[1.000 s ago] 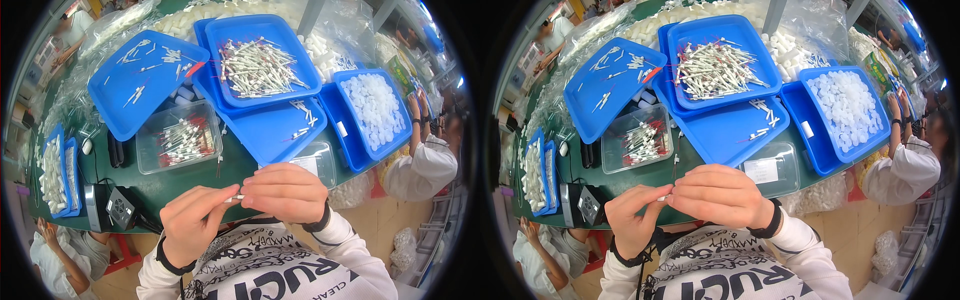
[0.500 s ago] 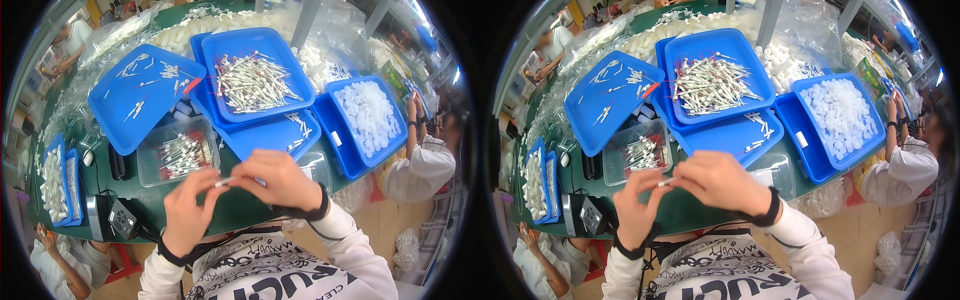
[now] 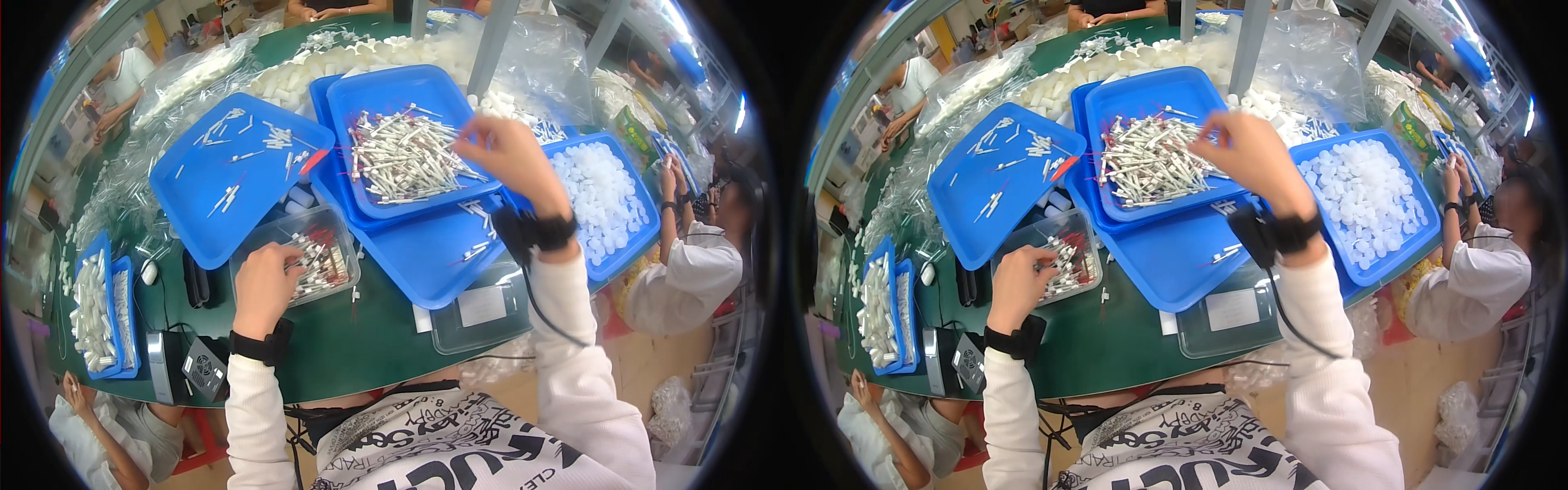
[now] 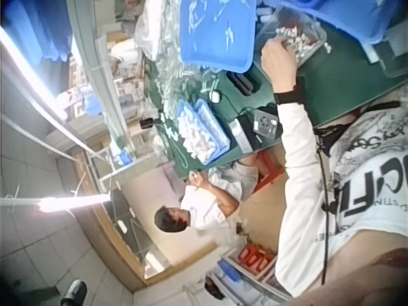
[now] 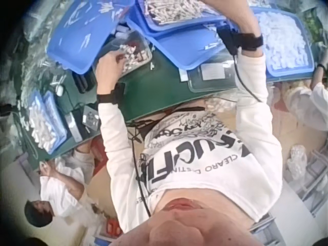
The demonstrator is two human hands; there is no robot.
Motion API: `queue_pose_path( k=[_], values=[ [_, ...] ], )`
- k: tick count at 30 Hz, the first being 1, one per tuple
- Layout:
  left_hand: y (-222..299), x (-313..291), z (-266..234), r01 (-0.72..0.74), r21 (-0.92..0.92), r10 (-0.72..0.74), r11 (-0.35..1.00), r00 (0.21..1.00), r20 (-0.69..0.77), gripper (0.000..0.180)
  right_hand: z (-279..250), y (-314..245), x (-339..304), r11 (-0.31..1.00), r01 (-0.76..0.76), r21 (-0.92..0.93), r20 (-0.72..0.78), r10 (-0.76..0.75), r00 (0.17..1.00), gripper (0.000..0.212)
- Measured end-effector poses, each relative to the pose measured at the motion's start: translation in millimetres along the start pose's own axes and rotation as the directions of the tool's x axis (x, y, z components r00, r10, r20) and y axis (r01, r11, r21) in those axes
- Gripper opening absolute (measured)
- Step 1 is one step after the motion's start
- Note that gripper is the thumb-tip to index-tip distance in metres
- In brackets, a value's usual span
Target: The person repeatedly picks up small white plastic pieces and thin white sticks from blue trays on a green table. They insert the sticks into the plastic pieces by hand and place the assembled units into a clear plastic container.
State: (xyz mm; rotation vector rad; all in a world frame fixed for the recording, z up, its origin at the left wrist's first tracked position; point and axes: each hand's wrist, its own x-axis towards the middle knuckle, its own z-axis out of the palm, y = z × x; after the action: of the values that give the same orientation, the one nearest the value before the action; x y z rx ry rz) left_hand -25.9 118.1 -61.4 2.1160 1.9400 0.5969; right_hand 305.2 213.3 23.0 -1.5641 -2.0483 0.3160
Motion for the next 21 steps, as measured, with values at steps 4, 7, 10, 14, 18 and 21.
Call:
queue_pose_path(
  k=[4, 7, 10, 14, 18, 21],
  values=[
    [-9.6, 5.8, 9.6, 0.040, -0.002, -0.040, 0.999, 0.999, 0.031, 0.010, 4.1, 40.9, -53.6, 0.999, -0.003, -0.039, 0.188, 0.010, 0.982, 0.018],
    [-7.5, 7.2, 15.3, -0.019, 0.073, 0.017, 0.997, 1.000, 0.015, 0.008, 33.9, 65.3, -72.8, 0.989, -0.026, -0.143, 0.040, 0.032, 0.999, 0.018],
    [1.7, 4.0, 6.3, -0.021, 0.043, 0.023, 0.999, 0.999, -0.038, 0.009, 54.2, 70.5, -77.6, 0.957, -0.080, -0.277, 0.060, 0.101, 0.993, 0.020],
    [17.9, -9.2, -9.9, -0.010, -0.462, -0.080, 0.887, 0.981, -0.176, 0.006, 59.7, 62.2, -75.0, 0.951, -0.165, -0.260, -0.013, 0.167, 0.986, 0.018],
    [39.8, -30.6, -31.8, -0.018, -0.921, -0.094, 0.389, 0.994, -0.059, 0.010, 57.5, 54.3, -65.5, 0.909, -0.326, -0.261, 0.060, 0.352, 0.934, 0.021],
    [56.2, -47.8, -41.8, 0.114, -0.980, -0.037, 0.164, 0.993, 0.110, 0.013, 59.4, 59.6, -66.2, 0.915, -0.328, -0.235, 0.059, 0.350, 0.935, 0.017]
  ],
)
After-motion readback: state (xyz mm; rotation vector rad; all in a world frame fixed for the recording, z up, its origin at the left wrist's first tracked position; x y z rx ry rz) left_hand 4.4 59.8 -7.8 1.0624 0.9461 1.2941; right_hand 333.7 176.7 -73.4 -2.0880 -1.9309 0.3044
